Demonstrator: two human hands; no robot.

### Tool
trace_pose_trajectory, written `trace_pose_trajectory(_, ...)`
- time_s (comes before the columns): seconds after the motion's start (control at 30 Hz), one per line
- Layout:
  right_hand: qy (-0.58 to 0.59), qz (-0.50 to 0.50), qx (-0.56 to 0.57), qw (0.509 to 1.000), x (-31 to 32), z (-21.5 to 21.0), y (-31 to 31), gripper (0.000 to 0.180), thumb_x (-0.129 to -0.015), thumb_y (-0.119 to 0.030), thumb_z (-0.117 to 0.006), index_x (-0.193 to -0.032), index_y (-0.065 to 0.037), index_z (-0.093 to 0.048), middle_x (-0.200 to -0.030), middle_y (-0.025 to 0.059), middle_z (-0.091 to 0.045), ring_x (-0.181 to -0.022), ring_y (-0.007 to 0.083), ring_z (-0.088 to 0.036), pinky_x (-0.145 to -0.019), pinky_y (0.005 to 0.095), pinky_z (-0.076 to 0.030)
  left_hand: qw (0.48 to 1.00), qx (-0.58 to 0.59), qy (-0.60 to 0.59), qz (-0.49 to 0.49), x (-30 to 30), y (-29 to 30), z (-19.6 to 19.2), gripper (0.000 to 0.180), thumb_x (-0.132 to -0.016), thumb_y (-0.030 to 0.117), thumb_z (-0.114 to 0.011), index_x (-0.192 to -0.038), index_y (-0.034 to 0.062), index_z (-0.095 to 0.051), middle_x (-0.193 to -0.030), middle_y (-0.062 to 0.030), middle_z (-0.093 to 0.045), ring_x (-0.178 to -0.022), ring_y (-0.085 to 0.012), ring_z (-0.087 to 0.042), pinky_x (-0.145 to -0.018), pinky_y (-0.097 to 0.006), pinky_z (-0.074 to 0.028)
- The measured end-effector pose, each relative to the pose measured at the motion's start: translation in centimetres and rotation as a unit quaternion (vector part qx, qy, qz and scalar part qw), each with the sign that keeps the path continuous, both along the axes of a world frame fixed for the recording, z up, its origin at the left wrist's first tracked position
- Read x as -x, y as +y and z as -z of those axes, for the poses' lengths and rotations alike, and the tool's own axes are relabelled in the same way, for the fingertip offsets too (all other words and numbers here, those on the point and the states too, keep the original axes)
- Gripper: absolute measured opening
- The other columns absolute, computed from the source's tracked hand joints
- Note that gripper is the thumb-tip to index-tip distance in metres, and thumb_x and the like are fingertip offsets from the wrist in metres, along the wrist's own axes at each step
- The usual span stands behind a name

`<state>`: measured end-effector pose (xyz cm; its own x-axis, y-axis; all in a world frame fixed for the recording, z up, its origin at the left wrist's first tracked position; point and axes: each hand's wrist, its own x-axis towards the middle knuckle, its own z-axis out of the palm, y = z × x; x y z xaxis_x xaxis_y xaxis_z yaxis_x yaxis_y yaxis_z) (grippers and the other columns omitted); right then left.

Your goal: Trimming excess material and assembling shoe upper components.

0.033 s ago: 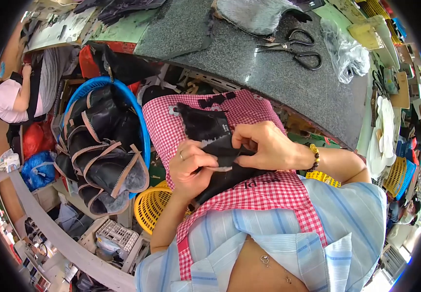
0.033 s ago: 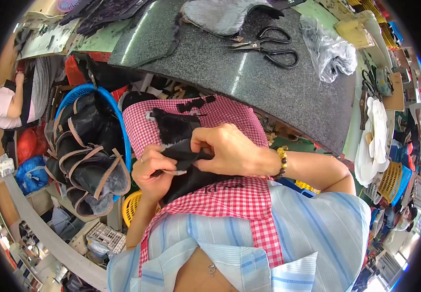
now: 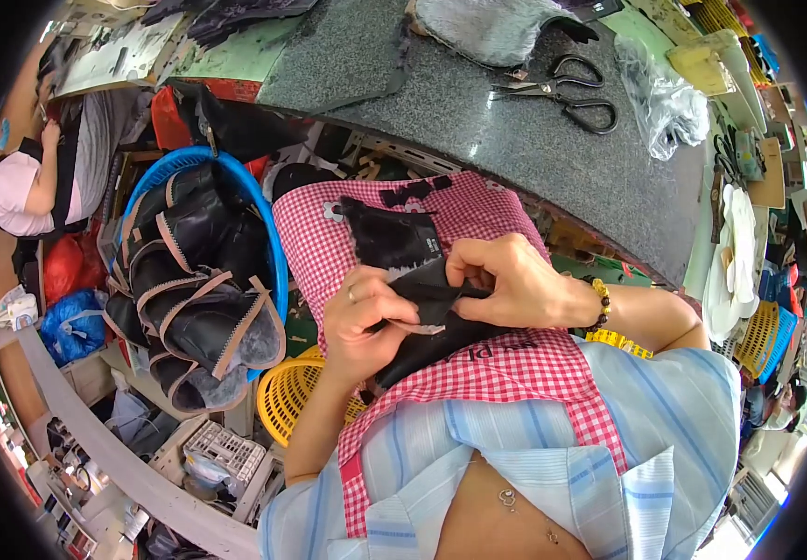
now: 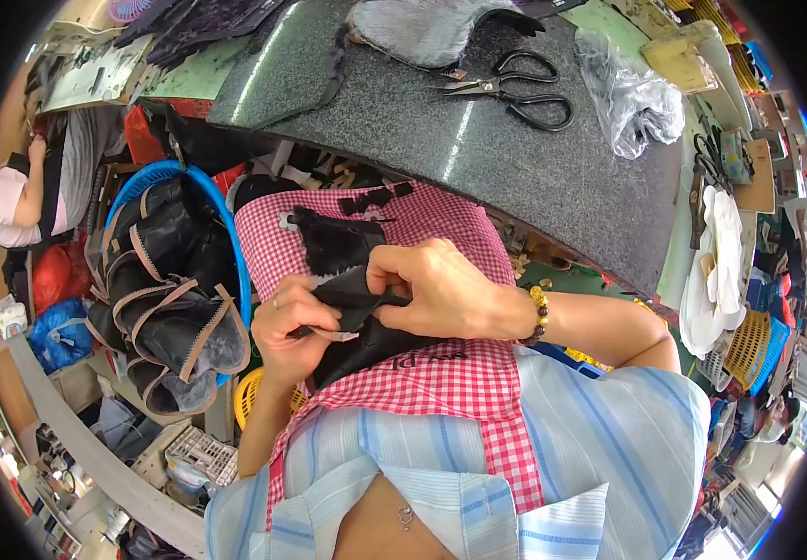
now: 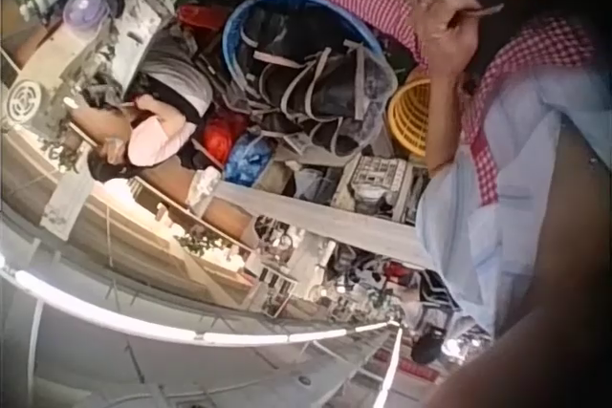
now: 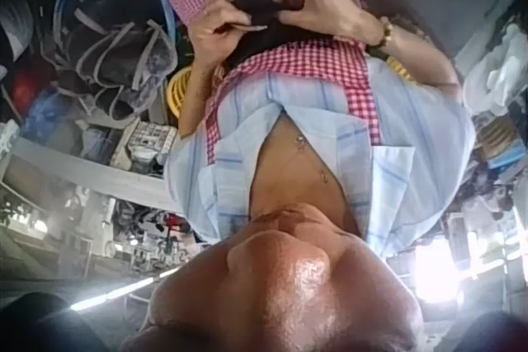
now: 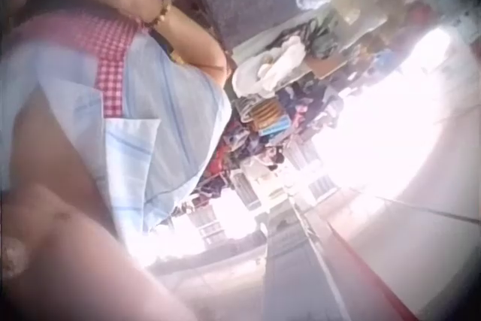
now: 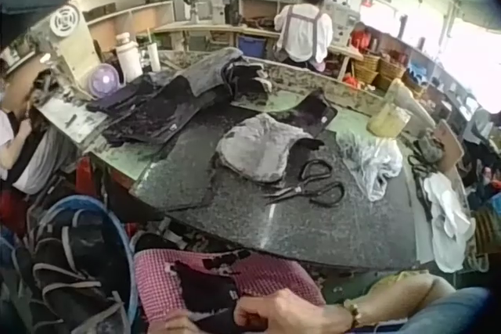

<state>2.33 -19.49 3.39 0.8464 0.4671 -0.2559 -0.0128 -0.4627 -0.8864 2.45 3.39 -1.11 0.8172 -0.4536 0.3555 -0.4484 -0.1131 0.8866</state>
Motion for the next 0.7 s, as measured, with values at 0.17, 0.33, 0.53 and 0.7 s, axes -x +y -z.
trace_pose_trajectory(0.17, -0.006, 0.073, -0.045, 0.996, 0.7, 0.9, 0.2, 0.026, -0.065, -0.011, -0.074, -0.083, -0.004, -0.057, -0.063, 0.0064, -0.053, -0.056, 0.0175, -0.054, -0.05, 0.0304, -0.042, 0.979, -0.012, 0.125, 0.161, -2.1, 0.9, -2.2, 0.02, -0.059, 0.009, -0.082, -0.074, 0.0076, -0.068, -0.08, -0.0045, -0.066, -0.081, -0.0197, -0.06, -0.08, -0.033, -0.041)
trace_pose_trajectory(0.33, -0.09, 0.073, -0.107, 0.988, 1.5, 2.0, 0.2, 0.018, -0.068, -0.006, -0.071, -0.082, -0.003, -0.059, -0.077, 0.006, -0.058, -0.067, 0.0174, -0.057, -0.058, 0.0291, -0.047, 0.925, 0.031, 0.372, 0.069, -1.5, -1.4, -1.0, 0.01, -0.072, 0.005, -0.074, -0.077, 0.0017, -0.066, -0.079, -0.0047, -0.064, -0.075, -0.0132, -0.058, -0.071, -0.026, -0.042)
trace_pose_trajectory(0.53, -0.016, 0.141, -0.141, 0.98, 1.9, 1.3, -1.5, 0.022, -0.077, -0.015, -0.073, -0.088, -0.004, -0.056, -0.071, 0.0012, -0.055, -0.065, 0.0079, -0.054, -0.055, 0.0246, -0.045, 0.869, 0.091, 0.486, -0.015, -1.3, -4.0, -0.3, 0.005, -0.077, -0.001, -0.07, -0.08, -0.0002, -0.065, -0.071, -0.0005, -0.059, -0.06, -0.0074, -0.053, -0.055, -0.019, -0.04)
trace_pose_trajectory(0.7, -0.236, 0.476, 0.01, 0.847, -0.7, 0.7, -15.1, 0.009, -0.085, -0.008, -0.064, -0.09, -0.001, -0.063, -0.08, 0.0009, -0.063, -0.07, 0.0073, -0.06, -0.062, 0.0223, -0.05, 0.888, 0.079, 0.453, -0.005, -2.0, -4.8, -0.9, 0.008, -0.079, 0.001, -0.072, -0.084, -0.0004, -0.066, -0.069, -0.0028, -0.065, -0.058, -0.0067, -0.059, -0.054, -0.018, -0.047)
